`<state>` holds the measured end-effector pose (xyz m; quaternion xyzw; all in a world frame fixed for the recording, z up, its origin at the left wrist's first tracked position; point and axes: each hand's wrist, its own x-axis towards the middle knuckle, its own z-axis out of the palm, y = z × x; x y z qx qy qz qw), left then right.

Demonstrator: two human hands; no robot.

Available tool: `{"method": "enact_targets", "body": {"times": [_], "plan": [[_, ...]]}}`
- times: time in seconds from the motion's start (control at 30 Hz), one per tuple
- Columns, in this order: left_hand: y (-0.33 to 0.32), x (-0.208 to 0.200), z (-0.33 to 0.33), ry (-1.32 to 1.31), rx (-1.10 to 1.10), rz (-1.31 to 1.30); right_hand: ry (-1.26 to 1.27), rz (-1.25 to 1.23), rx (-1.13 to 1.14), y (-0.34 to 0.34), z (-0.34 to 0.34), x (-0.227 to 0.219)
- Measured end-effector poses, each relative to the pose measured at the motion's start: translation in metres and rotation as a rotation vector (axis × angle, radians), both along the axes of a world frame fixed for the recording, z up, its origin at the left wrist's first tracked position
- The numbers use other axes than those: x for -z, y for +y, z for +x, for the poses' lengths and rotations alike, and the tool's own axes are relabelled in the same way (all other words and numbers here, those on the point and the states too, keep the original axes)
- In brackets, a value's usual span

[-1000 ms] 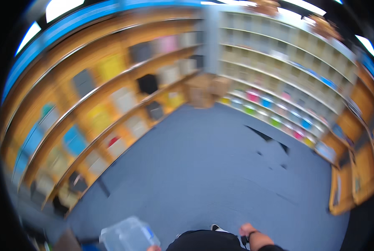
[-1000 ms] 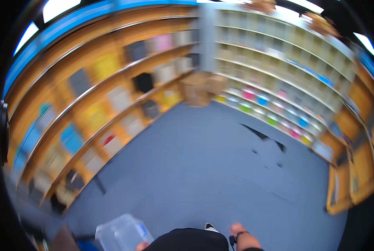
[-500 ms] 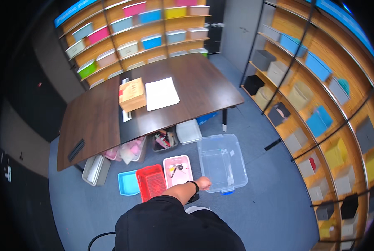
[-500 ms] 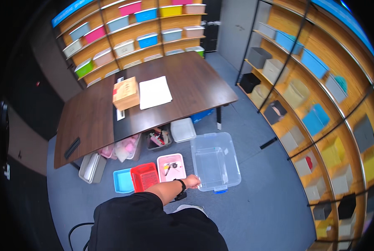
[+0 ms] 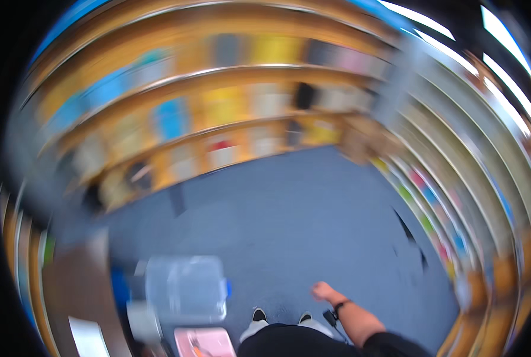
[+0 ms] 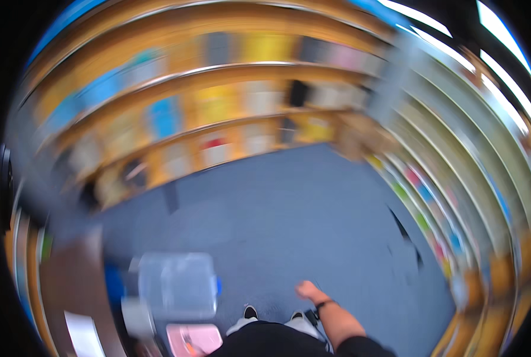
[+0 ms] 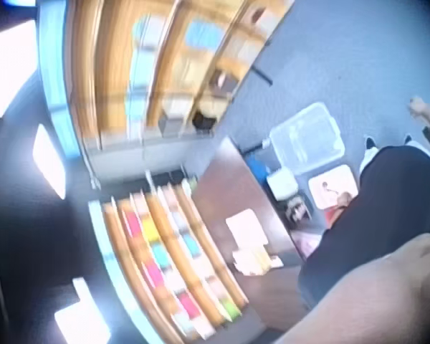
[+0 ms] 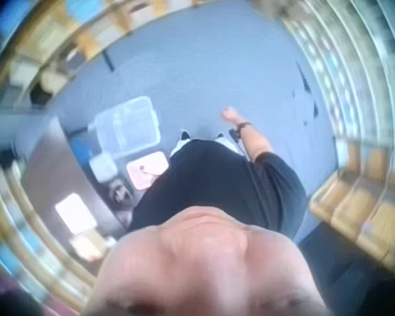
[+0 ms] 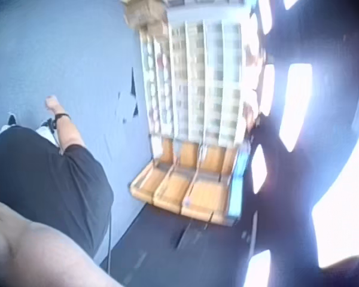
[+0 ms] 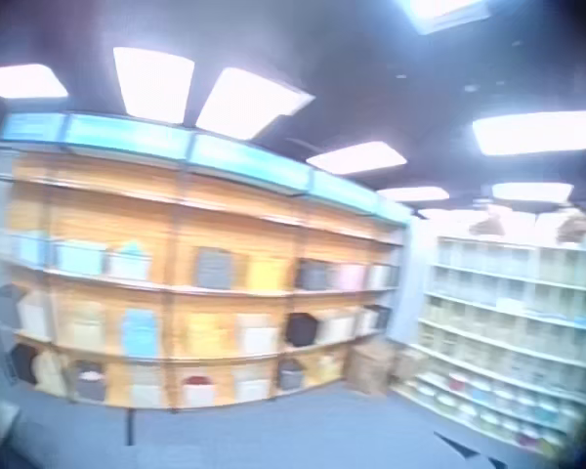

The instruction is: Organizing various storage containers and items on shelves in a warehouse setting.

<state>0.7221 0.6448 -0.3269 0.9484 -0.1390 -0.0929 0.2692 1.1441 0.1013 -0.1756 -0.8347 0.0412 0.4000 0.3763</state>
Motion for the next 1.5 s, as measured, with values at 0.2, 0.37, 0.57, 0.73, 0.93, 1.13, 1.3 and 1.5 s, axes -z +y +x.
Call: {"method": "enact_targets", "body": {"times": [0.2,0.37,0.57,0.73,0.93,1.13,1.3,1.5], "plan": [[0.02,-0.046,0.298,0.21,0.405,0.106,0.062,-0.394,0.324,-0.136,-0.048,-0.018],[-0.028,-0.064,0.355,0.405,0.265,0.236,-0.016,-0.484,-0.127,-0.194,-0.191,0.003],[-0.107,-0.026,0.427,0.792,-0.404,-0.659,0.25,-0.222,0.84,-0.194,-0.286,0.013],[-0.206,-0.106,0.443,0.447,0.139,-0.106,0.375,-0.005,1.393,-0.194,-0.349,0.04],[-0.282,-0.119,0.487,0.25,0.437,0.01,0.404,0.042,1.383,-0.237,-0.379,0.053],[-0.376,-0.136,0.525,0.214,0.557,0.123,0.328,0.123,1.57,-0.27,-0.384,0.052],[-0.436,-0.144,0.541,0.21,0.628,0.21,0.303,0.156,1.722,-0.275,-0.389,0.059],[-0.475,-0.13,0.556,0.238,0.679,0.329,0.367,0.237,1.913,-0.263,-0.401,0.05]]}}
